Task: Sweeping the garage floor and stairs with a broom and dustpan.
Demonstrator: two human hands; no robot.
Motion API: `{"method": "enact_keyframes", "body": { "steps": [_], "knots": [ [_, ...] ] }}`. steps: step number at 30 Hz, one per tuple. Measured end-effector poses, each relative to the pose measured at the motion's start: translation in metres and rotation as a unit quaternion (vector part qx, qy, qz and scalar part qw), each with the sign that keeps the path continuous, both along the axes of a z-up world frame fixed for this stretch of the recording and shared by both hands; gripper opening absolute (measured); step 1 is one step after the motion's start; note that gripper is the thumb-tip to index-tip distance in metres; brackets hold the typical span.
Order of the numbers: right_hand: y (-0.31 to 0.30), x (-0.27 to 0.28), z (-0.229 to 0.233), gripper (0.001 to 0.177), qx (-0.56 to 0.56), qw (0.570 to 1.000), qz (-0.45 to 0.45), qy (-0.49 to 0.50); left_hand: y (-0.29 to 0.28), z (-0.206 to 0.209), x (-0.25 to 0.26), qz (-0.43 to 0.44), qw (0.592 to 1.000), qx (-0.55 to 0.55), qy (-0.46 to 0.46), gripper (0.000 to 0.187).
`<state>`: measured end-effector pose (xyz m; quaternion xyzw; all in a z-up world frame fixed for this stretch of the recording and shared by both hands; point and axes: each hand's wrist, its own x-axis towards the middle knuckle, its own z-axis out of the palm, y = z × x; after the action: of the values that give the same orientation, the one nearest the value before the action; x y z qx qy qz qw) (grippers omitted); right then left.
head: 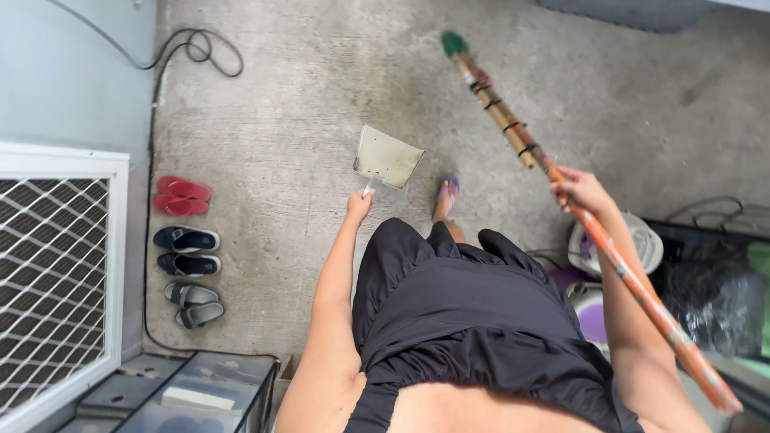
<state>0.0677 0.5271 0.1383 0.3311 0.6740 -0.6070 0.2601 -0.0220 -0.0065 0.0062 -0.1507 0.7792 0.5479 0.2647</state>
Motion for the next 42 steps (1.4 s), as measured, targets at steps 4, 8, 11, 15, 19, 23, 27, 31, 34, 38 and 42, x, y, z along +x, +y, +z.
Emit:
{"method": "enact_keyframes", "body": {
  "steps": [4, 8, 11, 15, 19, 23, 27, 31, 34, 38, 42],
  "knots": [
    [0.027, -0.103, -0.056, 0.065, 0.026, 0.998, 0.051, 0.019, 0.012, 0.002, -0.023, 0.054, 0.996, -0.050, -0.040, 0.036],
    [0.021, -0.229, -0.094, 0.065, 0.063, 0.991, 0.120, 0.017, 0.034, 0.009, -0.070, 0.053, 0.991, -0.113, 0.049, 0.038],
    [0.006, -0.309, -0.125, 0.063, 0.074, 0.981, 0.180, 0.010, 0.046, 0.010, -0.102, 0.116, 0.990, -0.076, 0.008, 0.037],
    [-0.026, -0.368, -0.168, 0.059, 0.047, 0.960, 0.276, -0.023, 0.058, 0.001, -0.128, 0.174, 0.982, -0.062, -0.032, 0.034],
    [-0.067, -0.373, -0.151, 0.067, 0.024, 0.927, 0.370, -0.052, 0.068, -0.027, -0.152, 0.172, 0.981, -0.083, -0.041, 0.039],
    [-0.070, -0.364, -0.096, 0.068, -0.010, 0.882, 0.455, -0.124, 0.072, -0.039, -0.161, 0.169, 0.975, -0.135, -0.043, 0.037],
    [-0.030, -0.368, -0.027, 0.069, -0.045, 0.858, 0.499, -0.114, 0.073, -0.043, -0.170, 0.182, 0.973, -0.130, -0.050, 0.037],
    [0.015, -0.386, 0.023, 0.073, -0.028, 0.880, 0.464, -0.100, 0.066, -0.033, -0.178, 0.203, 0.971, -0.100, -0.070, 0.038],
    [0.031, -0.413, 0.014, 0.073, -0.008, 0.919, 0.389, -0.066, 0.058, -0.025, -0.179, 0.196, 0.977, -0.072, -0.048, 0.037],
    [0.010, -0.468, -0.035, 0.072, -0.019, 0.948, 0.318, -0.012, 0.049, -0.010, -0.189, 0.153, 0.980, -0.125, -0.012, 0.038],
    [-0.005, -0.501, -0.139, 0.059, -0.021, 0.963, 0.269, -0.008, 0.049, 0.000, -0.206, 0.129, 0.974, -0.184, 0.035, 0.035]
  ]
}}
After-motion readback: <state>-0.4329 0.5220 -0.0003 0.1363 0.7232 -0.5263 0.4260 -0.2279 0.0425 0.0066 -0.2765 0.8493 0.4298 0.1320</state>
